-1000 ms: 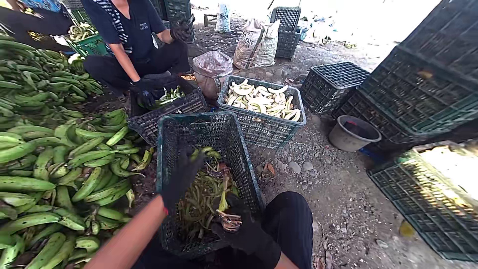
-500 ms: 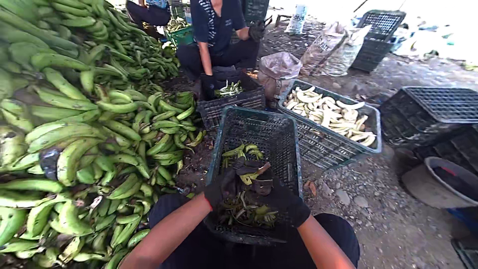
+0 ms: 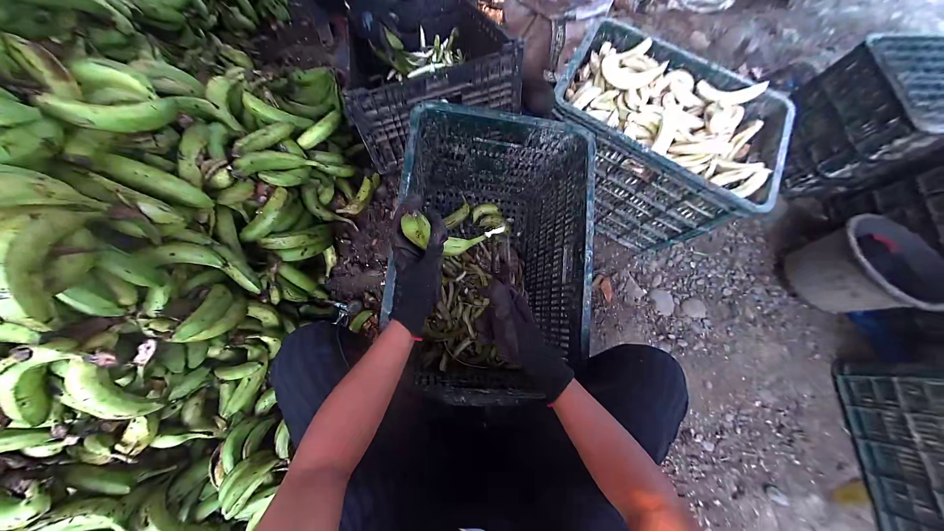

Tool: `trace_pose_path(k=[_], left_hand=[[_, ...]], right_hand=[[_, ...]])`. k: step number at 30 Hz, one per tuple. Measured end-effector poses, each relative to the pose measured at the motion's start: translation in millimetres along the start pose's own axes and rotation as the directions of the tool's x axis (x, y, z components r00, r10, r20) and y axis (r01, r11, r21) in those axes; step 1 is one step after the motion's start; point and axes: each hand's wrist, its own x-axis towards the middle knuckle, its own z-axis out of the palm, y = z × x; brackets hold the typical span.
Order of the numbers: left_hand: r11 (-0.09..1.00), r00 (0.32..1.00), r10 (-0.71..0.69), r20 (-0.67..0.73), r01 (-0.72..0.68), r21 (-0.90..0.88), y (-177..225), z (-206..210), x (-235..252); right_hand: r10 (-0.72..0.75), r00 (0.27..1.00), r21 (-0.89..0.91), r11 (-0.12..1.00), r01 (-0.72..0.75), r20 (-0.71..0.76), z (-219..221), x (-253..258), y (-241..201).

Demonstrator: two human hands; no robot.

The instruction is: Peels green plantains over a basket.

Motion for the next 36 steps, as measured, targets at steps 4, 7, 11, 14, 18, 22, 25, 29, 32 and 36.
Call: trace_pose_path(k=[4, 7, 11, 14, 18, 22, 25, 29, 32, 36], left_hand=[[0.987, 0.995, -0.078, 0.066, 0.067, 0.149, 2.7, -3.6, -16.7], [0.969, 0.993, -0.059, 0.102, 0.033, 0.245, 2.9, -3.2, -22.6], [0.988, 0.990, 0.000, 0.144, -0.022, 0.154, -0.5, 3.1, -20.9], [0.990, 0.981, 0.133, 0.142, -0.140, 0.037, -0.5, 7.9, -19.1], [0.995, 0.987, 0.096, 0.128, -0.099, 0.013, 18.3, 3.5, 2.6], [0.992, 0.987, -0.125, 0.103, 0.123, 0.017, 20.6, -7.5, 13.5], [0.931, 0.921, -0.362, 0.146, 0.363, 0.019, 18.8, -12.3, 18.2], [0.911, 0.888, -0.410, 0.208, 0.389, 0.135, 9.4, -9.9, 10.4], [0.893, 0.854, -0.450, 0.262, 0.422, 0.156, -3.0, -10.9, 7.3], [0.826, 0.802, -0.564, 0.196, 0.551, 0.119, 3.9, -10.8, 8.7]], right_hand=[[0.060, 0.998, -0.112, 0.992, -0.063, -0.030, 11.2, 8.7, 4.5], [-0.098, 0.988, -0.131, 0.988, 0.082, -0.122, 16.5, 9.4, -10.5], [-0.333, 0.927, -0.023, 0.942, 0.335, -0.174, 18.3, 11.6, -26.1], [0.202, 0.979, -0.201, 0.961, -0.191, 0.035, 6.5, 12.6, 31.5], [0.457, 0.879, -0.159, 0.886, -0.436, 0.134, 9.3, 14.5, 32.8], [0.153, 0.988, -0.264, 0.953, -0.145, 0.009, -22.8, 27.9, -1.3], [-0.165, 0.982, -0.513, 0.838, 0.188, 0.090, -51.0, 28.2, -14.8], [-0.180, 0.964, -0.704, 0.658, 0.267, 0.197, -52.7, 31.2, -16.7], [-0.107, 0.975, -0.827, 0.517, 0.221, 0.194, -45.5, 25.1, -12.8], [-0.204, 0.953, -0.875, 0.391, 0.287, 0.222, -42.4, 21.3, -9.1]])
